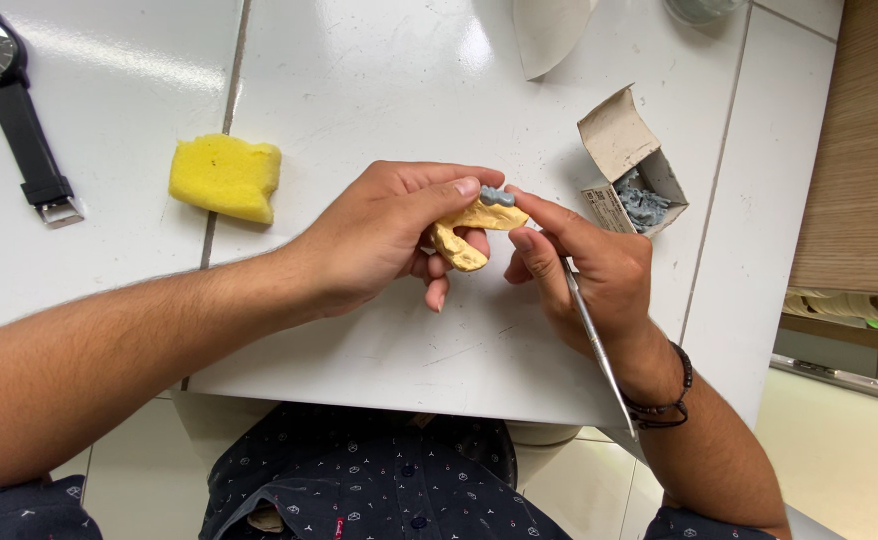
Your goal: The person holds a yellow dental stone model with artificial teeth in one hand and uses a metal wax carver to sculpt and smooth gray wax applied around the teeth. They rotate the model to reach different surfaces and continue refining the waxed area throughout the clip.
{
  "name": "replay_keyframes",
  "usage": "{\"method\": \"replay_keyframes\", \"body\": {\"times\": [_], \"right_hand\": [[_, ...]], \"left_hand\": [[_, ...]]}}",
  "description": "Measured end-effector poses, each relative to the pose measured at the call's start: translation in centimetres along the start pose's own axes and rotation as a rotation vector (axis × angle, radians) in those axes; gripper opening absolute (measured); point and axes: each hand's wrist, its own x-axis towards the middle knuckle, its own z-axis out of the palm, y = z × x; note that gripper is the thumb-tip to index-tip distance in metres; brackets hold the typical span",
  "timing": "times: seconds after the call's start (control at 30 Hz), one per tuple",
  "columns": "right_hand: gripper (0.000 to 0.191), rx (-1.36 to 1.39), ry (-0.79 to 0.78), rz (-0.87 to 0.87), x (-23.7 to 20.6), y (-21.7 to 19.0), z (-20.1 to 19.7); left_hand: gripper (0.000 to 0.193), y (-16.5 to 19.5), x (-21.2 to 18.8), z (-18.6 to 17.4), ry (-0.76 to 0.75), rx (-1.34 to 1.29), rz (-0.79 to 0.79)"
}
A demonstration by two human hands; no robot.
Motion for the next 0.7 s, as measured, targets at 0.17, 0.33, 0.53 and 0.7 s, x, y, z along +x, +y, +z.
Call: {"method": "replay_keyframes", "body": {"times": [0.17, 0.33, 0.53, 0.7], "right_hand": [[0.022, -0.053, 0.038, -0.066, -0.4, -0.3, 0.0], [0.023, -0.096, 0.070, -0.124, -0.9, -0.4, -0.1], [0.024, -0.119, 0.076, -0.142, -1.1, -0.4, -0.1], [0.027, -0.132, 0.088, -0.198, -1.0, -0.6, -0.2]], "left_hand": [[0.046, 0.3, 0.1, -0.1, -0.050, 0.077, 0.024], [0.044, 0.4, 0.0, -0.2, -0.087, 0.059, -0.004], [0.045, 0.3, 0.2, -0.4, -0.131, 0.062, 0.000], [0.043, 0.1, 0.2, -0.9, -0.170, 0.084, 0.007]]}}
